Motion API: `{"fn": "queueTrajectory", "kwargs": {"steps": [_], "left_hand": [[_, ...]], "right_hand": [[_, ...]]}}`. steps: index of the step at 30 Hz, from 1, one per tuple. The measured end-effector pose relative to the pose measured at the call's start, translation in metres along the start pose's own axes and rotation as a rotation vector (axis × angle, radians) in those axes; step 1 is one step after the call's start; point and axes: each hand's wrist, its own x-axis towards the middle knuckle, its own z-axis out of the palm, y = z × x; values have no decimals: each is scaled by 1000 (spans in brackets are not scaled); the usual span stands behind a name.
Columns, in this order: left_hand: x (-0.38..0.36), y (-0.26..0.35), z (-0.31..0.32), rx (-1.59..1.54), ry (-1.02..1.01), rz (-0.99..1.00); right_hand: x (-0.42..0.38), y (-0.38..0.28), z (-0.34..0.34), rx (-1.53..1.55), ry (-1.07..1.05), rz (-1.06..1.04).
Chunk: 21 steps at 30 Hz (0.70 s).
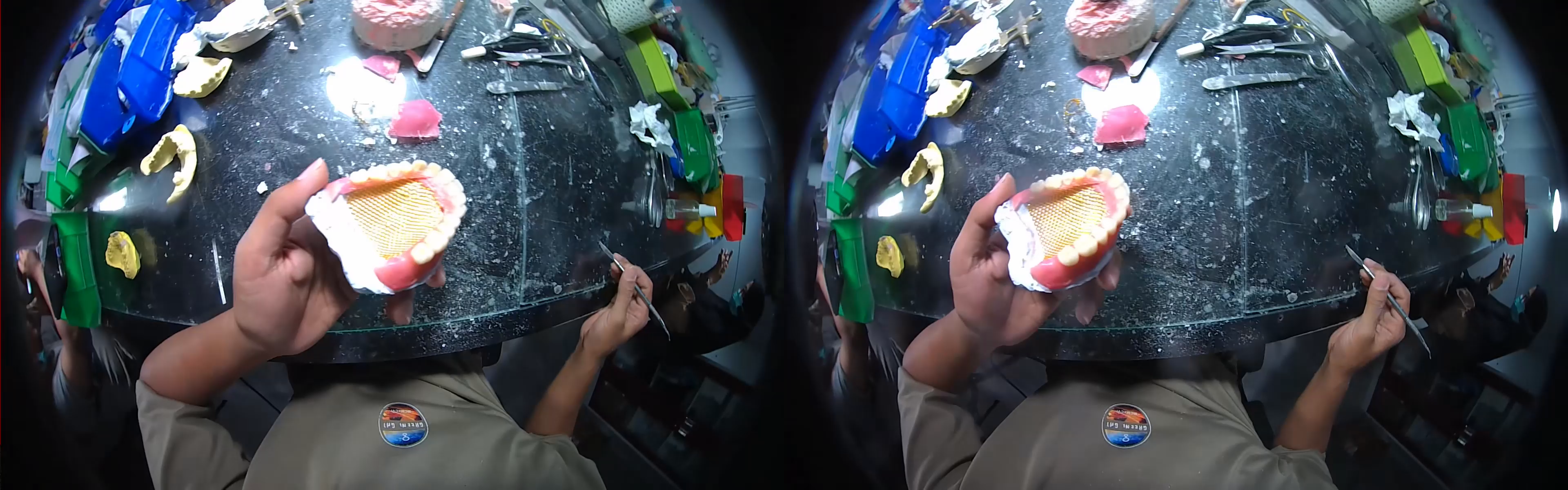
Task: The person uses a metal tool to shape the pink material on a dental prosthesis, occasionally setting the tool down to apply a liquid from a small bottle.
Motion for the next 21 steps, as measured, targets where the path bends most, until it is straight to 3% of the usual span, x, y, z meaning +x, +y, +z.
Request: {"fn": "queueTrajectory", "kwargs": {"steps": [21], "left_hand": [[0, -1, -5, -12, -144, -2]], "right_hand": [[0, -6, 3, 25, -28, 4]]}}
